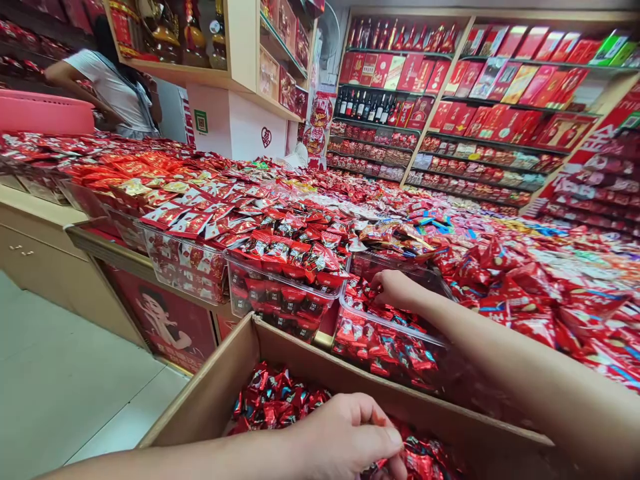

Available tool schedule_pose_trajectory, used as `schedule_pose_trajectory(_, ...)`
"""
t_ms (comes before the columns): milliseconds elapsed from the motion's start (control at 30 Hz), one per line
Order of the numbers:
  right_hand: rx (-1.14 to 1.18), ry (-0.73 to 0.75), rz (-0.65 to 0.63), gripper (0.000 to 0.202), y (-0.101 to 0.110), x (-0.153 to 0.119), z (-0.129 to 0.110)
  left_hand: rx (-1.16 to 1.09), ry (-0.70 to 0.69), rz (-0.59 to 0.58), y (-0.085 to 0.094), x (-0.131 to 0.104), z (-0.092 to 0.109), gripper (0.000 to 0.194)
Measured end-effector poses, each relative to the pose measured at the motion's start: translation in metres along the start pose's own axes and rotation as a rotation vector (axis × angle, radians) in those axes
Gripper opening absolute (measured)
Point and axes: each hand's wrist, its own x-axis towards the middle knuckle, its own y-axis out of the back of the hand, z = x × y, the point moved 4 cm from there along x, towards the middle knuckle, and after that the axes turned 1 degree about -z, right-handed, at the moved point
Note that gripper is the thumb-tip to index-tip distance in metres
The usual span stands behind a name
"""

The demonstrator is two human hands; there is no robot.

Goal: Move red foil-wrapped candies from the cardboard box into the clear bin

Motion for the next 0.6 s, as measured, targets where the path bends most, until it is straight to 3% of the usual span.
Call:
schedule_pose_trajectory(100, 0.071, 0.01, 0.039, 0.016, 0.005, 0.0, 0.001, -0.116, 0.03, 0.001, 0.001, 0.0, 0.002, 0.022)
schedule_pose_trajectory(233, 0.141, 0.024, 0.217, 0.012, 0.041, -0.017, -0.003, -0.205, -0.018, 0.071, 0.004, -0.004, 0.011, 0.041)
schedule_pose_trajectory(333, 0.236, 0.096, 0.401, 0.014, 0.071, -0.062, -0.017, -0.223, -0.099, 0.071, 0.005, -0.009, 0.018, 0.046)
schedule_pose_trajectory(400, 0.422, 0.222, 0.526, 0.011, 0.078, -0.103, -0.031, -0.252, -0.157, 0.012, 0.003, -0.011, 0.022, 0.048)
schedule_pose_trajectory(467, 0.591, 0.245, 0.449, 0.008, 0.063, -0.139, -0.044, -0.284, -0.223, -0.054, 0.001, -0.012, 0.026, 0.049)
schedule_pose_trajectory(600, 0.925, 0.22, 0.163, 0.012, 0.005, -0.18, -0.066, -0.345, -0.295, -0.141, -0.003, -0.01, 0.026, 0.052)
